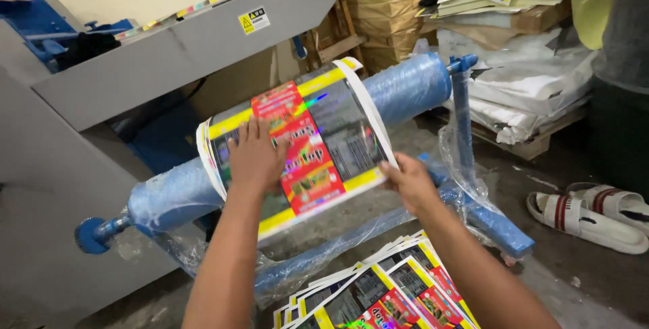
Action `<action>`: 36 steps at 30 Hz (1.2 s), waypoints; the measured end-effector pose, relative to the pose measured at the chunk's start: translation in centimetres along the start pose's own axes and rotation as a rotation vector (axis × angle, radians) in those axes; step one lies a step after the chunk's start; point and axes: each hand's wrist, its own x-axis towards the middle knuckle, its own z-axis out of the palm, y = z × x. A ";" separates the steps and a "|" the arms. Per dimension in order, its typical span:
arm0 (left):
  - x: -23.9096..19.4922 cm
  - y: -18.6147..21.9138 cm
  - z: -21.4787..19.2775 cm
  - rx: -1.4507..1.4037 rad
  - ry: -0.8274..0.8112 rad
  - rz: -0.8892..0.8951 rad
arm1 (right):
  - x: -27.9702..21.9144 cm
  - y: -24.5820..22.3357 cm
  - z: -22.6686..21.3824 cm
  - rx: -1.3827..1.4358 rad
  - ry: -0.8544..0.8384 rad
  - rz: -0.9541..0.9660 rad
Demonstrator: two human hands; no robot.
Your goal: Applying holographic labels and protective film to a roll on a spindle.
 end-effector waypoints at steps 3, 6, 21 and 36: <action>3.4 -0.7 0.8 -0.006 -0.043 -0.009 | -5.3 0.8 -1.3 -0.071 0.052 0.025; 5.6 0.0 -0.1 -0.076 -0.160 -0.098 | -10.7 3.4 -4.2 -0.201 0.054 0.132; 6.6 2.2 -1.1 -0.061 -0.286 -0.169 | -5.1 4.8 -4.9 -0.271 -0.214 0.263; 5.8 3.2 -3.3 -0.168 -0.370 -0.193 | -16.4 -12.3 -1.2 -0.015 -0.194 0.138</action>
